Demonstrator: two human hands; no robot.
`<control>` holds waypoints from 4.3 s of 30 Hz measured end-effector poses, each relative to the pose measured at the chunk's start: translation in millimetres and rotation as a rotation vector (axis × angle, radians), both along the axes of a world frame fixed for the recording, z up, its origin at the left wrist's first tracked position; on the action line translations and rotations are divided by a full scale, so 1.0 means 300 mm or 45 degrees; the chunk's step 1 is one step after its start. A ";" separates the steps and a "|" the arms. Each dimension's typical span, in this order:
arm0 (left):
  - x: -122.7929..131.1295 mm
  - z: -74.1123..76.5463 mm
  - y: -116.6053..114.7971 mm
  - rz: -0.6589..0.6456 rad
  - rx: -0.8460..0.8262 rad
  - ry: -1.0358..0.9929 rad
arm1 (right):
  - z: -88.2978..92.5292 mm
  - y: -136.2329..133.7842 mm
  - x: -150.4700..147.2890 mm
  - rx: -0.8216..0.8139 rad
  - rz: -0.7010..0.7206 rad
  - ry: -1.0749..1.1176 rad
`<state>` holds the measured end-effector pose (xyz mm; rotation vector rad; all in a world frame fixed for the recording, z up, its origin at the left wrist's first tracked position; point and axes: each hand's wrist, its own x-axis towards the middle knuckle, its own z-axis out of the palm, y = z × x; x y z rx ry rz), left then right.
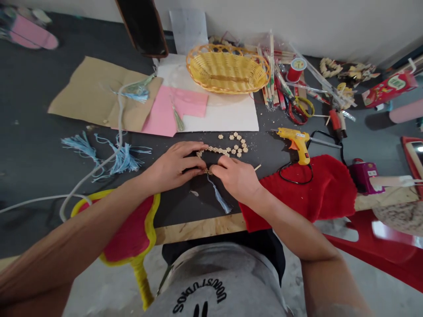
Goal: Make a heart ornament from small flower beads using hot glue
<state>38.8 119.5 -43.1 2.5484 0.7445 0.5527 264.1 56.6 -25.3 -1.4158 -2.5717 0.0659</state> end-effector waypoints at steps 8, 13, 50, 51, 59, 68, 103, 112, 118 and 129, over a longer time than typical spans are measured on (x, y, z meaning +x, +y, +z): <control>0.008 -0.003 0.000 0.047 -0.009 -0.013 | -0.008 0.006 0.001 -0.052 0.023 0.020; 0.009 0.002 0.001 0.051 -0.004 0.015 | -0.001 0.006 0.001 -0.064 0.038 0.017; 0.011 0.005 0.079 -0.224 -0.109 -0.058 | 0.000 0.032 0.026 -0.082 0.214 0.119; 0.011 0.003 0.079 -0.225 -0.101 -0.066 | 0.000 0.033 0.025 -0.075 0.217 0.113; 0.012 0.003 0.076 -0.233 -0.108 -0.085 | 0.030 0.014 0.025 -0.045 0.166 0.152; 0.017 0.000 0.074 -0.207 -0.098 -0.089 | 0.056 -0.143 -0.022 -0.137 -0.073 -0.037; 0.109 0.095 0.008 -0.034 -0.039 0.222 | 0.042 -0.159 -0.041 -0.215 -0.264 -0.042; 0.118 0.108 0.021 0.016 -0.117 0.330 | 0.054 -0.148 -0.026 -0.367 -0.323 -0.003; 0.106 0.107 0.035 0.019 -0.172 0.317 | 0.074 -0.123 -0.017 -0.469 -0.369 0.000; 0.094 0.113 0.041 0.095 -0.279 0.231 | 0.062 -0.071 -0.011 -0.641 -0.373 0.344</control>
